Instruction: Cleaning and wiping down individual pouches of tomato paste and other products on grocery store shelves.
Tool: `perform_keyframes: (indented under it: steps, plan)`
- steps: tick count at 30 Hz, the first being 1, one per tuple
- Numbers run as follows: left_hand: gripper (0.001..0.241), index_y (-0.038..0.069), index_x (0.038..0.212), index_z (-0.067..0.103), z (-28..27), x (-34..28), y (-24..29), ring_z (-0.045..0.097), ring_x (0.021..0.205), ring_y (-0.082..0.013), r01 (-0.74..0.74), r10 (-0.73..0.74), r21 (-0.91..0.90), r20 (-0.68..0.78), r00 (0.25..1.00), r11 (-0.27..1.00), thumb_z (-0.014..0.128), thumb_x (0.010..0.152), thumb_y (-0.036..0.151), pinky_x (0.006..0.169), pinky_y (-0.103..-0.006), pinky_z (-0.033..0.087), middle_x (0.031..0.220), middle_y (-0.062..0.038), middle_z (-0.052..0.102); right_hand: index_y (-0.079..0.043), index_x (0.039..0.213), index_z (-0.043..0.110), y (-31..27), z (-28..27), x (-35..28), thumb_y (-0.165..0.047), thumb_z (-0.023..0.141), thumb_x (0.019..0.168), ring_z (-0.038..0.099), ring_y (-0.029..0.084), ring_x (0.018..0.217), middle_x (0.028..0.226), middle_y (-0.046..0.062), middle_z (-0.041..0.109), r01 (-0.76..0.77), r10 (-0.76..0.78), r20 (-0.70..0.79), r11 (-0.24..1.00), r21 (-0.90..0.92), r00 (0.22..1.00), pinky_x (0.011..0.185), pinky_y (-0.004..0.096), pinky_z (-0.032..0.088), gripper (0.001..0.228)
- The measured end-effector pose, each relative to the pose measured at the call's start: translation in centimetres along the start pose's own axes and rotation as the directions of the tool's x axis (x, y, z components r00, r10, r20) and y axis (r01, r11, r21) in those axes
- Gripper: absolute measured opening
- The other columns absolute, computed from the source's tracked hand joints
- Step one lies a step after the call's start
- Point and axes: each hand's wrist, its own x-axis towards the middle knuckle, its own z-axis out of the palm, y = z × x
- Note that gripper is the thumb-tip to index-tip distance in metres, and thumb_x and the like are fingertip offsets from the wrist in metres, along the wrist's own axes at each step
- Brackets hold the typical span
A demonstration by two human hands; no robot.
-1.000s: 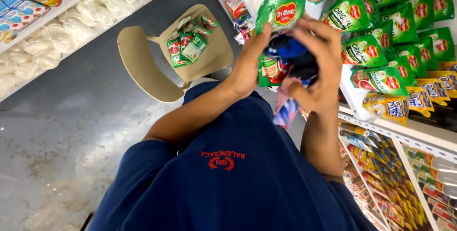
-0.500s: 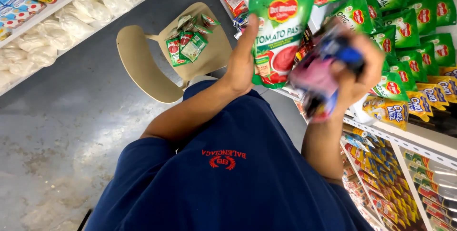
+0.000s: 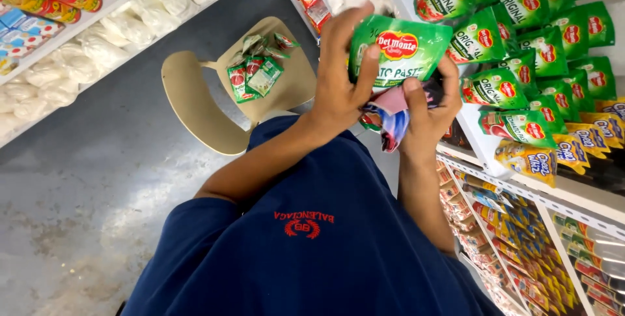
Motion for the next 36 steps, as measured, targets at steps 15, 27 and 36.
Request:
perform_keyframes:
  steps: [15,27,36]
  plan:
    - [0.051,0.000,0.115,0.075,0.3,-0.1,-1.4,0.073,0.097,-0.0237,0.541,-0.558,-0.827,0.378,0.739,0.156,0.070,0.100,0.048,0.102,-0.0426,0.052,0.106,-0.020,0.076,0.005,0.124,0.067,-0.8,1.9,1.7,-0.017,0.070,0.095,0.061,0.047,0.128,0.128,0.029,0.067,0.554,-0.535,0.225,0.832,-0.024,0.814,0.112,0.060,0.045,0.037]
    - [0.080,0.010,0.168,0.035,-2.3,2.5,-3.7,0.039,0.166,-0.0336,0.418,-0.151,-0.880,0.393,0.907,0.227,0.030,0.109,0.063,0.142,-0.0670,0.033,0.179,-0.003,0.030,-0.010,0.100,0.075,-0.1,0.7,1.3,-0.043,0.066,0.089,0.067,0.036,0.128,0.110,0.014,0.075,0.279,-0.329,0.496,0.944,0.176,0.804,0.128,0.048,0.037,0.036]
    - [0.065,0.004,0.163,0.044,-0.8,2.2,-2.1,0.061,0.133,-0.0230,0.515,-0.188,-0.856,0.500,0.845,0.039,0.034,0.119,0.051,0.124,-0.0390,0.041,0.150,-0.012,0.063,0.002,0.132,0.062,-2.3,2.6,2.9,-0.015,0.056,0.099,0.058,0.035,0.140,0.141,0.020,0.062,0.331,-0.297,0.234,0.935,-0.125,0.926,0.130,0.052,0.041,0.037]
